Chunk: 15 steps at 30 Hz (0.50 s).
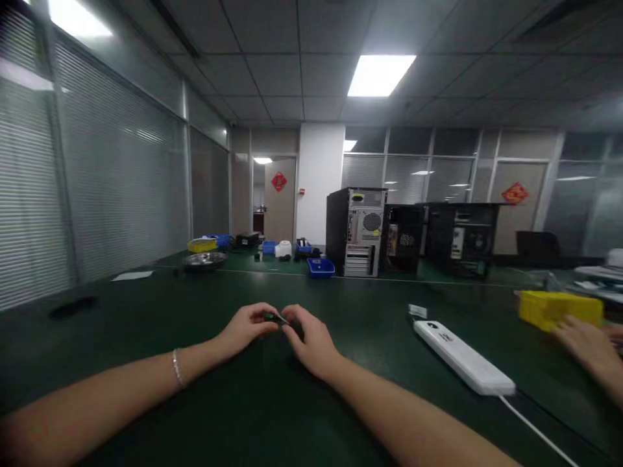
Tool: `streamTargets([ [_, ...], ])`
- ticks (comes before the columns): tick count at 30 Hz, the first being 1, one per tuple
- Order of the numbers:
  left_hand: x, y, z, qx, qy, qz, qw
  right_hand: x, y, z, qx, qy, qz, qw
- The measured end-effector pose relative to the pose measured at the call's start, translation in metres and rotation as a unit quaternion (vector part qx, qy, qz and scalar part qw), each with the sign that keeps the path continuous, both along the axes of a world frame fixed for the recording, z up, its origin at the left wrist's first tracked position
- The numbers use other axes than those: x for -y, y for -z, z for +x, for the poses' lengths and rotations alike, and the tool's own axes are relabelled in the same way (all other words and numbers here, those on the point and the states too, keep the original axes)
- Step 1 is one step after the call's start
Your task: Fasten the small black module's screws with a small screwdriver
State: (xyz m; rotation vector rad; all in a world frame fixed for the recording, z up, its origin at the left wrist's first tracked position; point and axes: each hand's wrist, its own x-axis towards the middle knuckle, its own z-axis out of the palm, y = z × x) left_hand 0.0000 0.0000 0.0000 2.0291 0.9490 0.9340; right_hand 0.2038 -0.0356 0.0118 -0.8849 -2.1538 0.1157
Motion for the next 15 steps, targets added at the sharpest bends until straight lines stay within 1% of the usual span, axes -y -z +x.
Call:
streamTargets([
  [5, -0.0031, -0.0041, -0.0017, 0.018, -0.003, 0.014, 1.0, 0.0038, -0.0036, 0.0045, 0.024, 0.005, 0.006, 1.0],
  [12, 0.0004, -0.0023, 0.0028, 0.069, 0.035, 0.006, 0.997, 0.0017, -0.0033, 0.0046, 0.054, 0.034, 0.006, 0.998],
  [15, 0.0003, -0.0007, 0.0029, 0.089, 0.047, -0.004, 0.995, -0.0002, -0.0019, 0.0057, 0.057, 0.037, 0.003, 0.998],
])
